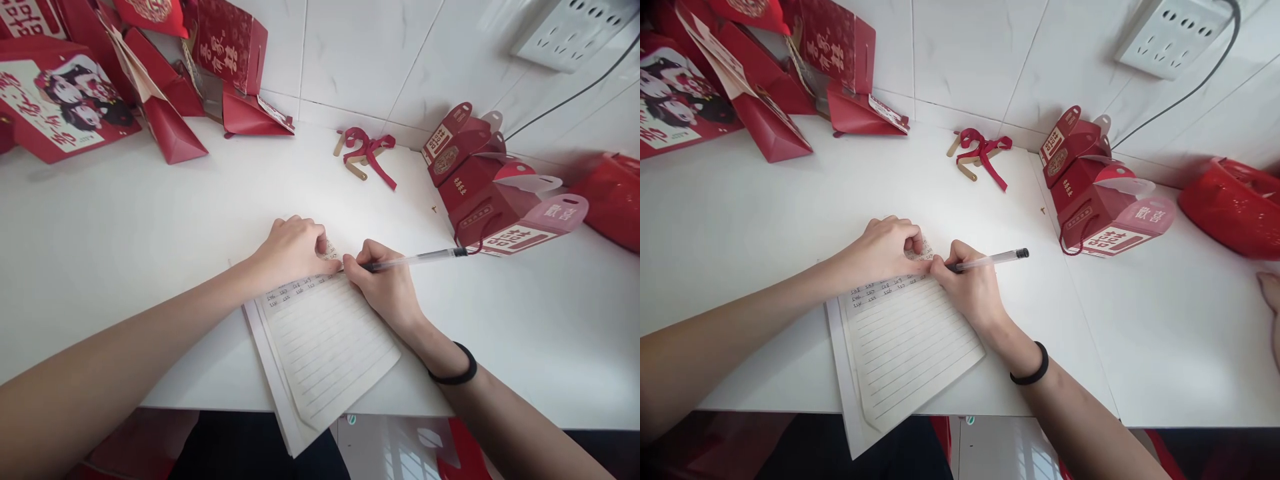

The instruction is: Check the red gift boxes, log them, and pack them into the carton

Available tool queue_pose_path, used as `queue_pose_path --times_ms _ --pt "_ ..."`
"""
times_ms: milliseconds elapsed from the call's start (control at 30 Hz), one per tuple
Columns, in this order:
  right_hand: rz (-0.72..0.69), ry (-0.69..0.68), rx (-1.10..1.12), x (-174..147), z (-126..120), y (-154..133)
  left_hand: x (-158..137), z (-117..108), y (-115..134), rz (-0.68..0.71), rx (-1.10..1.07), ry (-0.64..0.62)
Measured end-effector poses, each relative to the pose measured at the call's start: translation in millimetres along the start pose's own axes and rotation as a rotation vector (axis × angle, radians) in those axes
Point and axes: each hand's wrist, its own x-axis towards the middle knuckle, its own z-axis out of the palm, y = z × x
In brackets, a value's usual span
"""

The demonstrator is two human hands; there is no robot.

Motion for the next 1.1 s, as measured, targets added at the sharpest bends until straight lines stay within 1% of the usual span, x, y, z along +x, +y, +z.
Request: queue_pose_path --times_ms 200,333,500,700,867,1100 --pt "-0.005 0.007 -0.024 0.1 0.9 -0.8 -1.6 -1.7 2.9 -0.017 -0.009 -0.011" --pt "-0.041 0.028 -0.044 -0.2 0.9 0.1 -1.6 -3.1 3.7 -0.017 -0.016 -0.019" --pt "0.004 0.015 -0.037 0.0 -0.2 -0.3 -1.6 -1.2 2.7 -0.012 -0.04 -0.001" --pt "0.036 0.094 0.007 0.4 -0.2 -2.0 -1.8 0.0 1.0 -0.002 -0.047 0.004" --pt "-0.003 0.054 -0.042 0.9 0.0 -0.9 -2.1 -0.9 2.1 -0.004 -0.056 -0.002" --pt "0.006 0.041 -0.042 0.0 -0.9 -0.5 -2.9 -2.1 3.3 -0.008 -0.056 -0.011"
